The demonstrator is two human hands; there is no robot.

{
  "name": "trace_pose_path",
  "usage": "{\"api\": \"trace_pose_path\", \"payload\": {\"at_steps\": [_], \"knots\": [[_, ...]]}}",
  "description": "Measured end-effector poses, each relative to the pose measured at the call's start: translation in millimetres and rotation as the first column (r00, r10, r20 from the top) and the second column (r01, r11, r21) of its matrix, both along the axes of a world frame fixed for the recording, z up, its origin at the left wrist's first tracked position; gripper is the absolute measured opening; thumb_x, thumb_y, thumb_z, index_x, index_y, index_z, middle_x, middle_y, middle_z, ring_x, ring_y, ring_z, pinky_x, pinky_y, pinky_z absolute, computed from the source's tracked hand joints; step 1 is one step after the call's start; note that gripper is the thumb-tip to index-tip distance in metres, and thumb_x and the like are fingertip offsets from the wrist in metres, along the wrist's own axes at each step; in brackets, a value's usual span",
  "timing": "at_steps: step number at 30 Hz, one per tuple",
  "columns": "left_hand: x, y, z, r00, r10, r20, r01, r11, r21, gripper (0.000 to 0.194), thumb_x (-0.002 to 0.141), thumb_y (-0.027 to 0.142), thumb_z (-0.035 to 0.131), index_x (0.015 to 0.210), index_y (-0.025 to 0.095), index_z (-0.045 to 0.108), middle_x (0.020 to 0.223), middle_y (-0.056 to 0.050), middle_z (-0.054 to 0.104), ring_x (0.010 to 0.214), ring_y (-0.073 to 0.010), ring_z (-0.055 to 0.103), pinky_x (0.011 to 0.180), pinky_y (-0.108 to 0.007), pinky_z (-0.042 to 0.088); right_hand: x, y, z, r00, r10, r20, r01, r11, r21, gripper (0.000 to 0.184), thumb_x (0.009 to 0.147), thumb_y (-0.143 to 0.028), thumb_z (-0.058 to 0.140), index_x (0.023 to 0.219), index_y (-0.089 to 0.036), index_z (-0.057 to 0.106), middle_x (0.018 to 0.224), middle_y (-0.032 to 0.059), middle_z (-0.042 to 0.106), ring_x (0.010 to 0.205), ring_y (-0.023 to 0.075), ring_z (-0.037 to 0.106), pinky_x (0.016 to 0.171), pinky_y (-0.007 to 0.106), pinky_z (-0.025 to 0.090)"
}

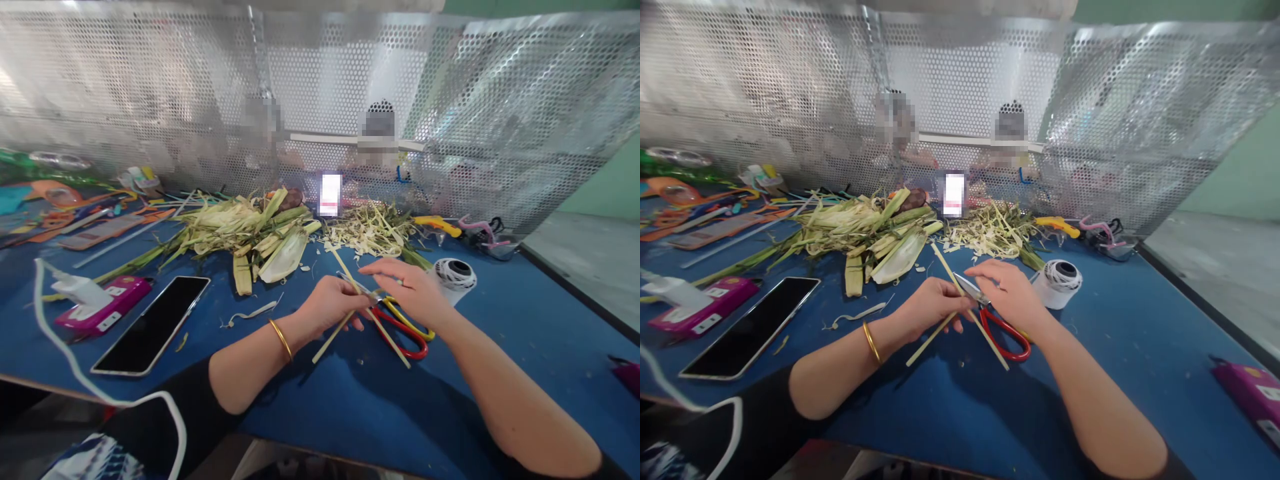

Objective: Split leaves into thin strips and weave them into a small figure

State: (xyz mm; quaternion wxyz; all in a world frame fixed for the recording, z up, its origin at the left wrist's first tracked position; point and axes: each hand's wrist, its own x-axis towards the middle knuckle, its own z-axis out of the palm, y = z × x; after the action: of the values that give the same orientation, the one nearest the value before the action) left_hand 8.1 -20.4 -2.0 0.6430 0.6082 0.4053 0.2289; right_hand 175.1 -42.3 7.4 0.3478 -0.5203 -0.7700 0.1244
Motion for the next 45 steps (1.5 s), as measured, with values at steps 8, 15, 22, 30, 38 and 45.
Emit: {"api": "trace_pose_path", "payload": {"at_steps": [8,15,22,30,38,45], "knots": [[8,-12,-8.8,0.981,-0.172,-0.095,0.173,0.985,-0.001,0.022,0.078,0.032,0.063,0.066,0.014,0.066,0.057,-0.002,0.065,0.041,-0.0097,0.055,0.041,-0.02,0.04,-19,-7,-1.8,0.958,-0.077,-0.276,0.037,0.988,-0.149,0.022,0.082,-0.035,0.054,0.067,-0.02,0.055,0.058,-0.0039,0.053,0.055,0.0116,0.047,0.054,0.024,0.038],[3,4,-3.4,0.971,0.233,0.049,-0.225,0.965,-0.131,0.025,0.079,0.027,0.06,0.058,0.013,0.063,0.048,0.001,0.057,0.036,-0.0072,0.046,0.037,-0.019,0.035,-26,-21,-0.6,0.979,-0.2,0.045,0.173,0.926,0.337,0.008,0.085,-0.023,0.053,0.08,-0.021,0.059,0.075,0.0019,0.067,0.067,0.0162,0.058,0.064,0.027,0.041],[3,9,-3.6,0.879,0.421,0.224,-0.323,0.872,-0.368,0.027,0.08,0.028,0.061,0.059,0.012,0.062,0.052,-0.001,0.055,0.041,-0.0069,0.048,0.044,-0.02,0.04,-33,-24,-7.5,0.861,-0.279,0.425,-0.041,0.795,0.605,0.019,0.09,-0.015,0.048,0.075,-0.018,0.059,0.067,0.0032,0.064,0.063,0.0164,0.056,0.067,0.03,0.035],[3,11,-7.2,0.823,0.495,0.28,-0.339,0.822,-0.458,0.021,0.077,0.028,0.066,0.07,0.008,0.07,0.056,-0.003,0.061,0.047,-0.0079,0.051,0.045,-0.019,0.036,-42,-20,-20.6,0.851,-0.295,0.435,-0.045,0.784,0.62,0.02,0.091,-0.013,0.047,0.074,-0.017,0.057,0.062,0.0025,0.062,0.057,0.0157,0.053,0.061,0.03,0.031],[-3,16,-1.1,0.864,0.393,0.315,-0.243,0.873,-0.423,0.017,0.077,0.02,0.057,0.078,0.013,0.073,0.074,-0.006,0.07,0.057,-0.0075,0.056,0.048,-0.017,0.035,-35,-17,-23.4,0.906,-0.305,0.293,0.089,0.815,0.573,0.016,0.09,-0.016,0.048,0.079,-0.018,0.059,0.067,0.0013,0.067,0.06,0.0149,0.058,0.065,0.029,0.034],[-4,13,2.5,0.87,0.354,0.344,-0.227,0.906,-0.356,0.016,0.069,0.023,0.067,0.081,0.013,0.073,0.076,-0.005,0.069,0.063,-0.0087,0.058,0.056,-0.018,0.041,-32,-15,-23.7,0.908,-0.275,0.315,0.079,0.853,0.516,0.016,0.091,-0.016,0.047,0.083,-0.018,0.06,0.073,0.0029,0.069,0.066,0.0161,0.061,0.067,0.03,0.036]]}}
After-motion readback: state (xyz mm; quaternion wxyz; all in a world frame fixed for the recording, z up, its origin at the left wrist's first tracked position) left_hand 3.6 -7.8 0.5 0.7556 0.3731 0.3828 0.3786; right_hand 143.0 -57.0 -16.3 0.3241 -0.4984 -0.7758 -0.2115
